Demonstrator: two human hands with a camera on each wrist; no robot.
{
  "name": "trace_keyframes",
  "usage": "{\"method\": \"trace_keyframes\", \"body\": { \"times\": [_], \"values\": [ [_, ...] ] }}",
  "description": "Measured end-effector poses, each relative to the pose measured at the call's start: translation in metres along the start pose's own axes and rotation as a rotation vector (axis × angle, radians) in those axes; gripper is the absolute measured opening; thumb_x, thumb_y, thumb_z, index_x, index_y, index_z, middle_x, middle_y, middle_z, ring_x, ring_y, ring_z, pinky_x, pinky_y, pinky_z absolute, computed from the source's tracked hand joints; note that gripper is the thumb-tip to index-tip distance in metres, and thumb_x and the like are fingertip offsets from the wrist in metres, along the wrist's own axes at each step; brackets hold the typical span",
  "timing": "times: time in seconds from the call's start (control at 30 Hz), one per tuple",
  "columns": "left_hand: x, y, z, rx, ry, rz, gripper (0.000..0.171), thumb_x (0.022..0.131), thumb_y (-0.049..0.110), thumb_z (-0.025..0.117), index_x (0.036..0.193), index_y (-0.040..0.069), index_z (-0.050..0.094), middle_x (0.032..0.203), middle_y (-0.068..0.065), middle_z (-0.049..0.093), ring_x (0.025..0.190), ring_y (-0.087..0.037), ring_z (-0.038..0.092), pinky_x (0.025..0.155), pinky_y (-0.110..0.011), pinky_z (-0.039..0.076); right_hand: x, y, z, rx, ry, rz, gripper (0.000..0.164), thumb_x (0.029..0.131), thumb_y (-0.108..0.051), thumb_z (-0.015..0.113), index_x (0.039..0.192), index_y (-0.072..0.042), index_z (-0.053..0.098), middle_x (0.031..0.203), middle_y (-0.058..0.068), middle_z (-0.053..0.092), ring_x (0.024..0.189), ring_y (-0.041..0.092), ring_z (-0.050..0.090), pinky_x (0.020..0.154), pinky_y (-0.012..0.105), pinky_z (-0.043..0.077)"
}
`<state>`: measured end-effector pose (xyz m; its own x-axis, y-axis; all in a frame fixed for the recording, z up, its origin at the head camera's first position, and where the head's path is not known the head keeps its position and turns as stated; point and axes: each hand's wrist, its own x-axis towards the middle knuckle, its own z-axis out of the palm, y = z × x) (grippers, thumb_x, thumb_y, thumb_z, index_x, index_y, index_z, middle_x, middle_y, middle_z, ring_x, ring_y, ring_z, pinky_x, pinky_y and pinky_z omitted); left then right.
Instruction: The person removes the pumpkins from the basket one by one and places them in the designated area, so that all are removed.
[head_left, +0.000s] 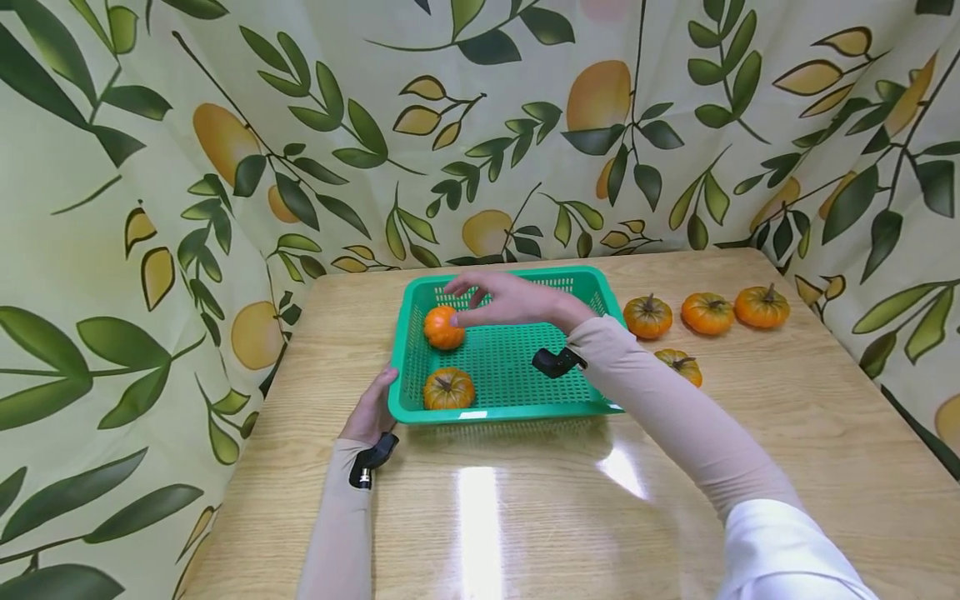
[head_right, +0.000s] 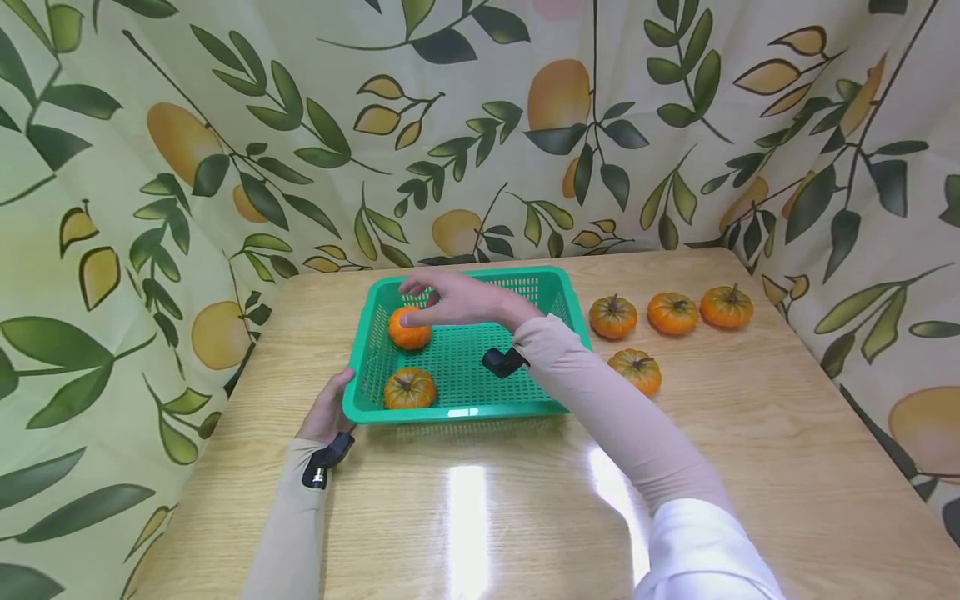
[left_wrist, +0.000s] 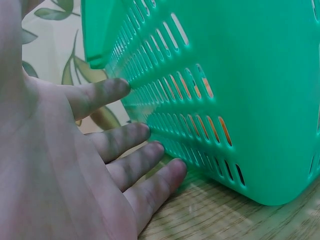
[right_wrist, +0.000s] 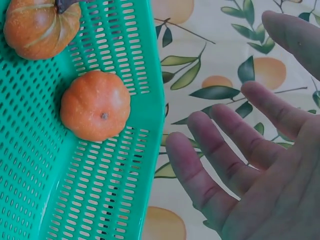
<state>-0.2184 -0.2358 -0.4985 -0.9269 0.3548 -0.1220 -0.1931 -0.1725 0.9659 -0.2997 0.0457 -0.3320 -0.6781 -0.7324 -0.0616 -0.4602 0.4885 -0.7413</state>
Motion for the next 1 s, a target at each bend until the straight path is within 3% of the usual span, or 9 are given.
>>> {"method": "trace_keyframes", "body": {
  "times": [0.33,0.63,0.83,1.0],
  "values": [
    [0.0,0.001,0.0,0.013,0.005,-0.011,0.074,0.098,0.043,0.034,0.162,0.015,0.011,0.16,-0.013,0.025,0.129,-0.013,0.041,0.11,-0.039,0.03,0.011,-0.006,0.018,-0.001,-0.106,0.013,0.058,0.094,-0.043,0.068,0.144,-0.018,0.052,0.144,0.001,0.055,0.127,0.028,0.054,0.101,0.04,0.048],
    [0.0,0.0,-0.001,0.013,0.005,-0.003,0.072,0.099,0.043,0.034,0.162,0.015,0.013,0.151,-0.004,0.035,0.127,-0.011,0.044,0.11,-0.039,0.031,0.021,-0.009,0.034,-0.102,-0.221,-0.026,0.058,0.095,-0.038,0.069,0.145,-0.015,0.053,0.148,0.009,0.052,0.127,0.031,0.057,0.106,0.04,0.047],
    [-0.001,-0.002,-0.003,0.011,-0.004,-0.001,0.067,0.099,0.044,0.034,0.16,0.021,0.018,0.15,-0.001,0.036,0.128,-0.01,0.045,0.11,-0.039,0.032,0.03,-0.01,0.046,-0.181,-0.305,-0.069,0.06,0.096,-0.036,0.067,0.149,-0.012,0.05,0.153,0.005,0.049,0.144,0.029,0.041,0.12,0.045,0.034],
    [0.001,-0.002,-0.003,0.003,-0.016,0.002,0.063,0.099,0.043,0.034,0.158,0.025,0.02,0.149,0.001,0.038,0.128,-0.01,0.047,0.109,-0.038,0.035,0.034,-0.012,0.056,-0.244,-0.366,-0.067,0.058,0.097,-0.035,0.067,0.149,-0.016,0.05,0.157,0.002,0.045,0.148,0.024,0.036,0.121,0.043,0.032]
  ]
}}
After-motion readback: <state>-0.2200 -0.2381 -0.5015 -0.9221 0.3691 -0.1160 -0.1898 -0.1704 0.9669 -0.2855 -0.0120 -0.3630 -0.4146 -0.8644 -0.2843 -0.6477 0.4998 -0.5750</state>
